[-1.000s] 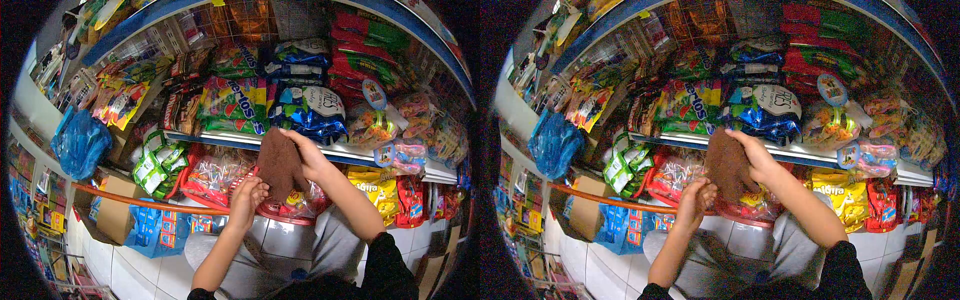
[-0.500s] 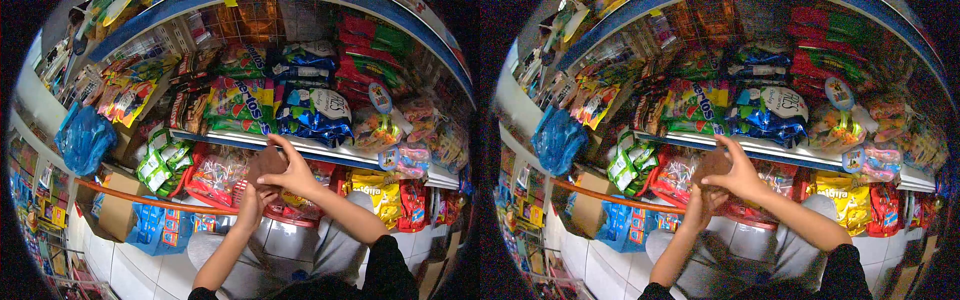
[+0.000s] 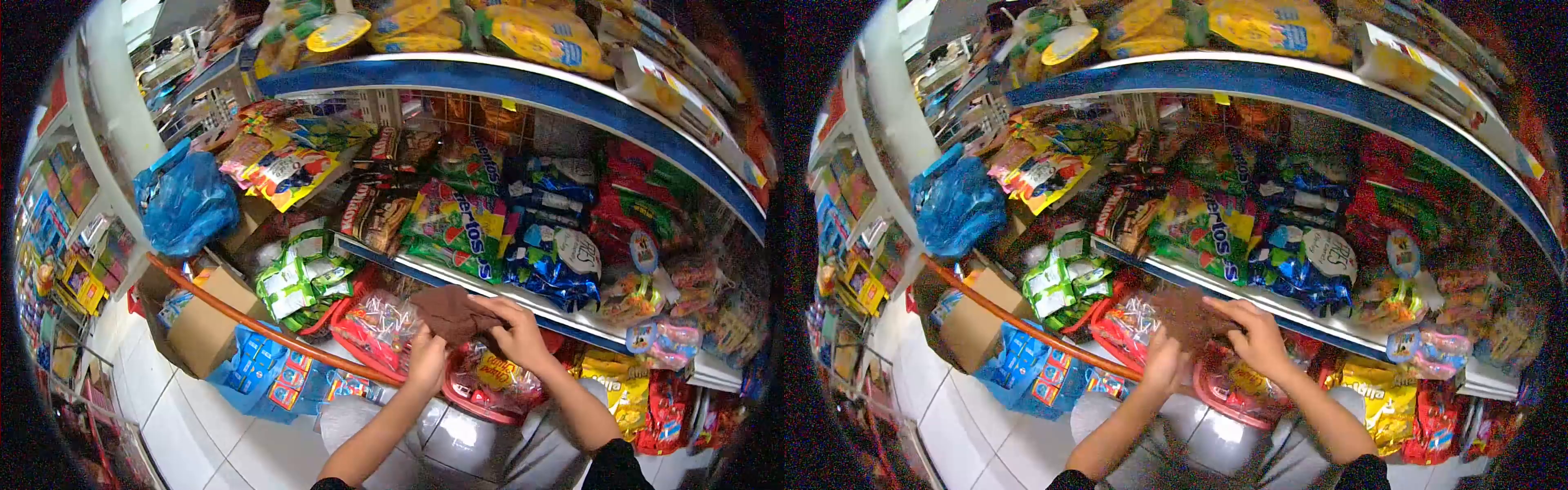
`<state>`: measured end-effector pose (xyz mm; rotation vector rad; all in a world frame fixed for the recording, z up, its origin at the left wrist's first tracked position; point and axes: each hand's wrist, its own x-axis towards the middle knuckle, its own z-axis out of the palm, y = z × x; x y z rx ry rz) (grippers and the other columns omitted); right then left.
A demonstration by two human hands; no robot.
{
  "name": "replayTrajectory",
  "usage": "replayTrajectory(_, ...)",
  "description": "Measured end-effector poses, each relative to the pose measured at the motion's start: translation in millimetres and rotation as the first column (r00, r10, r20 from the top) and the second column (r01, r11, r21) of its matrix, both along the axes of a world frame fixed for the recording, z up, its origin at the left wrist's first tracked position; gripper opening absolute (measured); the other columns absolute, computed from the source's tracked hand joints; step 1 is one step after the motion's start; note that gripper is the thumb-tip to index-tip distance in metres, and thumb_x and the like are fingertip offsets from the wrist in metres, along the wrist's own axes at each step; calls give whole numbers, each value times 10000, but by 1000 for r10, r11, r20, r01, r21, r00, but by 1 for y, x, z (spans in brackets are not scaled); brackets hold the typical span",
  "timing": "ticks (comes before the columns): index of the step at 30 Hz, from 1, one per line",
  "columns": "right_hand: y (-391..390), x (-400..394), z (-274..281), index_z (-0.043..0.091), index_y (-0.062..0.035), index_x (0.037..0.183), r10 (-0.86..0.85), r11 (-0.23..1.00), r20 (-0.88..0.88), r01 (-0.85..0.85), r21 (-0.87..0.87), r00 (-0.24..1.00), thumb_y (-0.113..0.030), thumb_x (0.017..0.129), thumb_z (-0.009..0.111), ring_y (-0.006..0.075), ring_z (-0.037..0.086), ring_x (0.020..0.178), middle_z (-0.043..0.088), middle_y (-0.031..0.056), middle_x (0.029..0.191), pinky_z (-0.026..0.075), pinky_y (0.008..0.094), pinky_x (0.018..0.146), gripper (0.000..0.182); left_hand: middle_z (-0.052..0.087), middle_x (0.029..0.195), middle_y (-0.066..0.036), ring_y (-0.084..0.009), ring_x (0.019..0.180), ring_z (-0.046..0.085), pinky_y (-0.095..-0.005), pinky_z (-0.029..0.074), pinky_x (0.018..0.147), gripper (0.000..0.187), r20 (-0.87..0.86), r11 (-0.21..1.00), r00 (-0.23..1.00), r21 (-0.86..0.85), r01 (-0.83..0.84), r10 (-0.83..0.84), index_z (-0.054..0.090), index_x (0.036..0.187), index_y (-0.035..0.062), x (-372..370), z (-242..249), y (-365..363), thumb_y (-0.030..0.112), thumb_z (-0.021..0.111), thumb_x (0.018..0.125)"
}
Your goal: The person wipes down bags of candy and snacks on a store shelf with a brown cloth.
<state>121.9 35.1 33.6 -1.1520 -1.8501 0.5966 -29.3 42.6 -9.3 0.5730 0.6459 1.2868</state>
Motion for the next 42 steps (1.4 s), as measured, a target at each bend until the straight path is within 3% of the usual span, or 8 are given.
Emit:
replayTrajectory(10, 12, 21, -8, 556, 8, 774, -312, 945, 47, 305, 117, 949, -108, 594, 659, 266, 545, 812, 549, 147, 852, 427, 324, 706, 237, 550, 935, -115, -157, 812, 536, -240, 432, 682, 362, -236, 982, 953, -66, 176, -187, 407, 1104, 0, -21, 6, 5, 173, 530, 811)
replayTrajectory(13, 7, 11, -2, 593, 6, 740, -321, 945, -27, 322, 57, 947, -258, 669, 687, 184, 528, 560, 566, 116, 644, 410, 295, 545, 288, 369, 1209, -224, -258, 1049, 441, -303, 419, 812, 777, -658, 881, 745, 285, 377, -106, 162, 1271, -62, -10, 20, -17, 328, 598, 759)
replayTrajectory(15, 3, 5, -2, 609, -8, 803, -231, 973, -159, 227, -45, 960, -271, 678, 683, 134, 528, 582, 584, 108, 660, 408, 290, 545, 300, 254, 1239, -296, -397, 1145, 304, -413, 255, 966, 1004, -926, 744, 288, 369, 557, 244, 87, 1265, -105, -10, 15, -24, 438, 670, 655)
replayTrajectory(17, -6, 0, 5, 585, -12, 944, -158, 971, -246, 105, -214, 956, -326, 698, 667, 138, 559, 785, 613, 101, 865, 436, 272, 711, 406, 279, 1212, -310, -395, 1138, 319, -408, 271, 957, 982, -899, 722, 180, 429, 543, 399, 103, 1257, -112, -2, 3, -28, 445, 654, 667)
replayTrajectory(26, -23, -13, 23, 530, 22, 1010, 140, 962, -217, -184, -201, 966, -307, 759, 606, 136, 528, 861, 598, 123, 929, 423, 290, 766, 421, 235, 1278, -193, -274, 1152, 315, -358, 281, 959, 1039, -612, 772, 684, 626, 114, 396, -63, 1306, 13, 4, 17, -29, 2, 668, 569)
replayTrajectory(30, -39, -23, 29, 595, 17, 817, -5, 984, -254, -41, -174, 967, -370, 775, 568, 109, 526, 615, 597, 114, 663, 431, 296, 593, 390, 302, 1229, -141, -240, 1115, 349, -339, 322, 920, 864, -624, 742, 691, 643, 189, 365, 182, 1277, 65, 5, 28, -34, -15, 657, 560)
replayTrajectory(39, -105, -7, 62, 611, -6, 866, -246, 967, -247, 219, -134, 937, -344, 761, 603, 48, 485, 652, 597, 49, 680, 413, 246, 586, 354, 486, 1040, -138, -261, 989, 472, -352, 362, 860, 664, -619, 746, 724, 628, 223, 305, 408, 1120, 42, 31, 51, -61, 39, 709, 527)
replayTrajectory(42, -133, 8, 79, 597, -15, 798, -455, 866, -86, 463, 189, 886, -314, 735, 624, 181, 549, 634, 567, 90, 681, 428, 278, 584, 307, 551, 931, -110, -212, 917, 513, -335, 394, 810, 521, -627, 692, 697, 673, 261, 347, 484, 1025, 46, 50, 56, -69, 38, 709, 555)
